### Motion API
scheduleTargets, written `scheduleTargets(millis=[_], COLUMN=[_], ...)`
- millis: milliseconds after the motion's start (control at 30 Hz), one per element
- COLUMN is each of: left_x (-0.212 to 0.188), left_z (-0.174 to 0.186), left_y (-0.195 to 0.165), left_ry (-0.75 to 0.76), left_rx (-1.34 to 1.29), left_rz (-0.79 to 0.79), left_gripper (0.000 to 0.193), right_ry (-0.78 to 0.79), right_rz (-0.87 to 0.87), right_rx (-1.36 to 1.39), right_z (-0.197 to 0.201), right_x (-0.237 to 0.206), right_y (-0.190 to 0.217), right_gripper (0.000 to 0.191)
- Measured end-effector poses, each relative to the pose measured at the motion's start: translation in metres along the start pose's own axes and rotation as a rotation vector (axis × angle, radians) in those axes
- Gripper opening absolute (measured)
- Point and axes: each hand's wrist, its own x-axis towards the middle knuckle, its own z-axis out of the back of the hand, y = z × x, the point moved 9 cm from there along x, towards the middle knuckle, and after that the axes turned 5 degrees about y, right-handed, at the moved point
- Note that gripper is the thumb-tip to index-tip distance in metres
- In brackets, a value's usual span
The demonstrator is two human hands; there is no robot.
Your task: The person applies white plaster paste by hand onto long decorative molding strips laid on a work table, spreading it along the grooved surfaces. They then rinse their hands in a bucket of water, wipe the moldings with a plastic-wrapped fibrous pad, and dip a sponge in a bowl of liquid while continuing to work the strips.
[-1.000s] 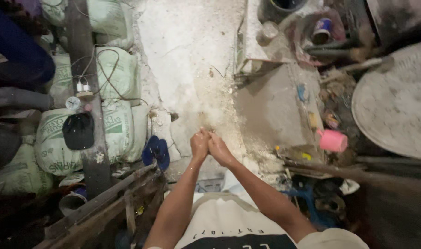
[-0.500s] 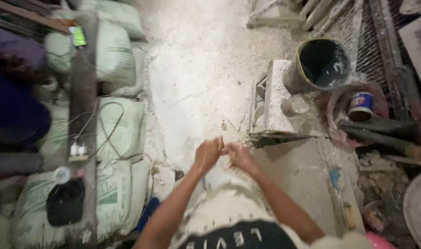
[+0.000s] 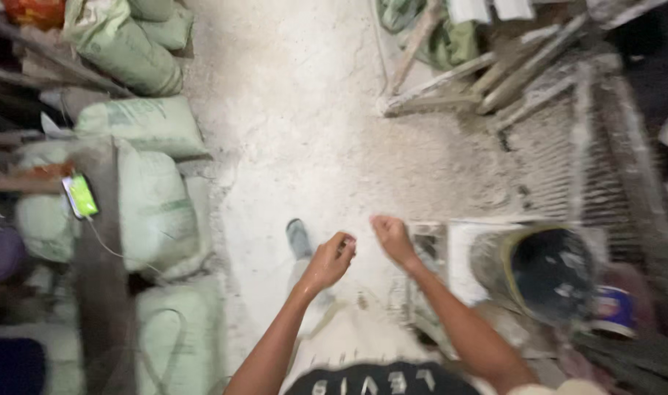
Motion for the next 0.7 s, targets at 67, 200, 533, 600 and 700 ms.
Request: scheduleTargets(millis=[67,200,533,600,700], left_x=[0.061,0.193,0.528,0.603,0.694], left_z=[0.049,0.149,0.339,0.368,0.413], left_y=[-0.008,-0.095,-0.196,-0.205,-0.235], left_ry=[0.031,0.042,0.079,0.051,0.045], left_rx=[0.074,0.14,0.076,0.019,0.05], left_rz=[-0.028,-0.104,-0.059,-0.074,-0.035], left_gripper=[0.024,0.025,0.029,0.029,0.028], right_ry=[-0.035,-0.048,-0.193,-0.225,-0.15], right_rz=[-0.135,-0.055,-0.065,-0.126,-0.165], right_rx=[0.088,0.116,0.391,0.477,0.55], right_z=[-0.006,0.043,0.132,0.137,0.153], right_x=[0.072,0.21,0.534,0.618,0.741], right_y=[-0.012,0.034,-0.027,-0.043,-0.019], right_gripper=[0.038,0.032,0.041,0.039,0.04])
